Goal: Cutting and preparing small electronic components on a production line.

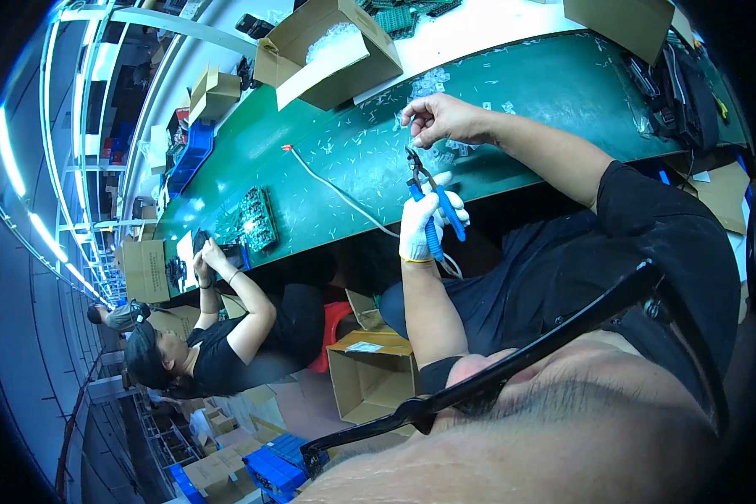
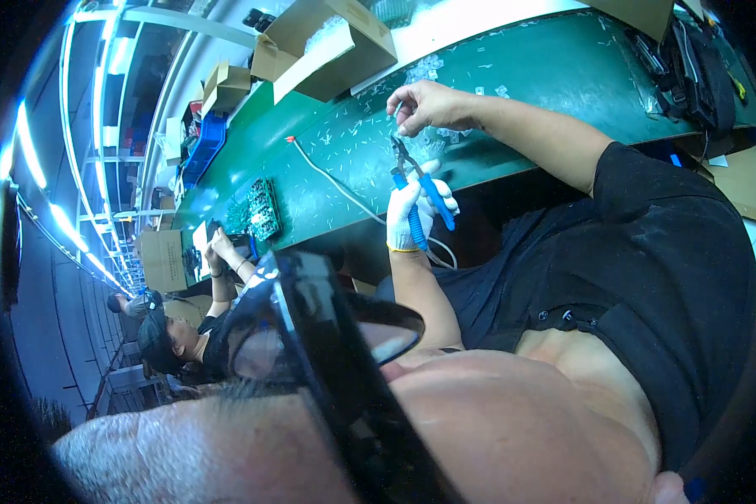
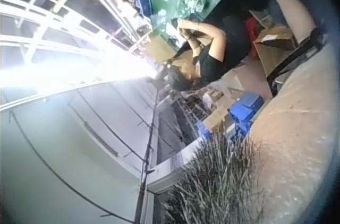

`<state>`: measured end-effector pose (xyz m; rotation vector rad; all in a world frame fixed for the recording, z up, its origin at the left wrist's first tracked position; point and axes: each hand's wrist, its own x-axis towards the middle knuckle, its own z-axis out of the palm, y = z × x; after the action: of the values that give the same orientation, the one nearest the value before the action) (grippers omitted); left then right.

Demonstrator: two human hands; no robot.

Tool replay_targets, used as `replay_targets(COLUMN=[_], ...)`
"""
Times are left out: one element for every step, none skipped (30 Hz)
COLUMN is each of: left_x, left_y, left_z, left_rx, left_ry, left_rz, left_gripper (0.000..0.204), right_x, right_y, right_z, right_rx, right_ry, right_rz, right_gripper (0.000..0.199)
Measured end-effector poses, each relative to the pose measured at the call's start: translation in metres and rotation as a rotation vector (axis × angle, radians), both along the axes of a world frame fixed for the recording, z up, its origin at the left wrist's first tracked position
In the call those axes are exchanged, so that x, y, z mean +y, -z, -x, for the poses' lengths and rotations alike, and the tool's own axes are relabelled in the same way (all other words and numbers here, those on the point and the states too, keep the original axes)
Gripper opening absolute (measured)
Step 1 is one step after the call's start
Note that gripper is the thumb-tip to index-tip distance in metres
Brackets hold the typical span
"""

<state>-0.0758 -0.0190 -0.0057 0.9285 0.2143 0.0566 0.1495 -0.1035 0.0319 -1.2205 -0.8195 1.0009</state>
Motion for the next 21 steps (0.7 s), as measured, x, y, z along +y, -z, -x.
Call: replay_targets(left_x=[-0.002,-0.004,-0.005,-0.005,-0.005,-0.006,-0.006,-0.005,-0.006,-0.007,-0.008,-0.009,-0.007,-0.005,-0.004,-0.004,-0.005,-0.006,-0.004,-0.003,-0.001], left_y=[-0.002,-0.003,-0.003,-0.004,-0.004,-0.007,-0.010,-0.014,-0.016,-0.019,-0.021,-0.023,-0.025,-0.027,-0.026,-0.025,-0.024,-0.020,-0.015,-0.011,-0.008], left_z=[0.000,0.000,-0.001,-0.001,-0.001,-0.001,0.000,0.001,0.001,0.000,0.000,-0.001,-0.002,-0.002,0.000,-0.001,-0.002,-0.002,-0.004,-0.004,-0.005], left_rx=[0.001,-0.003,-0.008,-0.007,0.004,0.011,0.009,0.041,0.079,0.081,0.084,0.086,0.086,0.096,0.108,0.108,0.105,0.102,0.097,0.095,0.091], left_ry=[0.000,-0.007,-0.013,-0.013,-0.018,-0.025,-0.028,-0.044,-0.055,-0.053,-0.067,-0.080,-0.076,-0.080,-0.086,-0.086,-0.130,-0.172,-0.188,-0.181,-0.203], left_rz=[0.000,0.031,0.064,0.067,0.037,-0.001,-0.005,-0.062,-0.112,-0.110,-0.119,-0.130,-0.132,-0.167,-0.201,-0.203,-0.173,-0.141,-0.153,-0.152,-0.115], left_gripper=[0.071,0.068,0.064,0.064,0.063,0.062,0.062,0.060,0.058,0.058,0.056,0.054,0.054,0.053,0.052,0.052,0.051,0.050,0.051,0.051,0.052], right_x=[0.001,0.001,0.001,0.001,0.002,0.002,0.002,0.003,0.002,0.001,0.001,0.000,0.000,0.002,0.002,0.002,0.001,-0.001,-0.003,-0.004,-0.005], right_y=[0.001,0.002,0.002,0.003,0.003,0.001,-0.002,-0.004,-0.004,-0.003,-0.002,-0.001,-0.001,0.000,-0.001,-0.002,-0.004,-0.004,-0.002,0.002,0.001], right_z=[0.001,0.003,0.004,0.005,0.005,0.006,0.006,0.006,0.006,0.005,0.003,0.000,-0.002,-0.004,-0.004,-0.004,-0.006,-0.007,-0.010,-0.014,-0.017], right_rx=[0.001,-0.009,-0.019,-0.018,-0.036,-0.058,-0.060,-0.069,-0.073,-0.071,-0.039,-0.008,-0.007,-0.005,0.000,0.000,-0.006,-0.010,-0.012,-0.093,-0.175], right_ry=[0.000,0.000,0.000,0.000,0.000,-0.002,-0.005,-0.003,0.005,0.006,-0.004,-0.013,-0.010,-0.006,-0.004,-0.005,-0.002,0.002,0.007,-0.019,-0.048], right_rz=[0.000,0.006,0.014,0.017,0.027,0.030,0.026,0.023,0.028,0.030,0.014,-0.004,-0.005,-0.017,-0.028,-0.030,-0.020,-0.008,-0.008,0.013,0.032], right_gripper=[0.039,0.038,0.038,0.038,0.038,0.038,0.038,0.038,0.038,0.038,0.039,0.039,0.039,0.040,0.041,0.041,0.040,0.040,0.040,0.039,0.038])
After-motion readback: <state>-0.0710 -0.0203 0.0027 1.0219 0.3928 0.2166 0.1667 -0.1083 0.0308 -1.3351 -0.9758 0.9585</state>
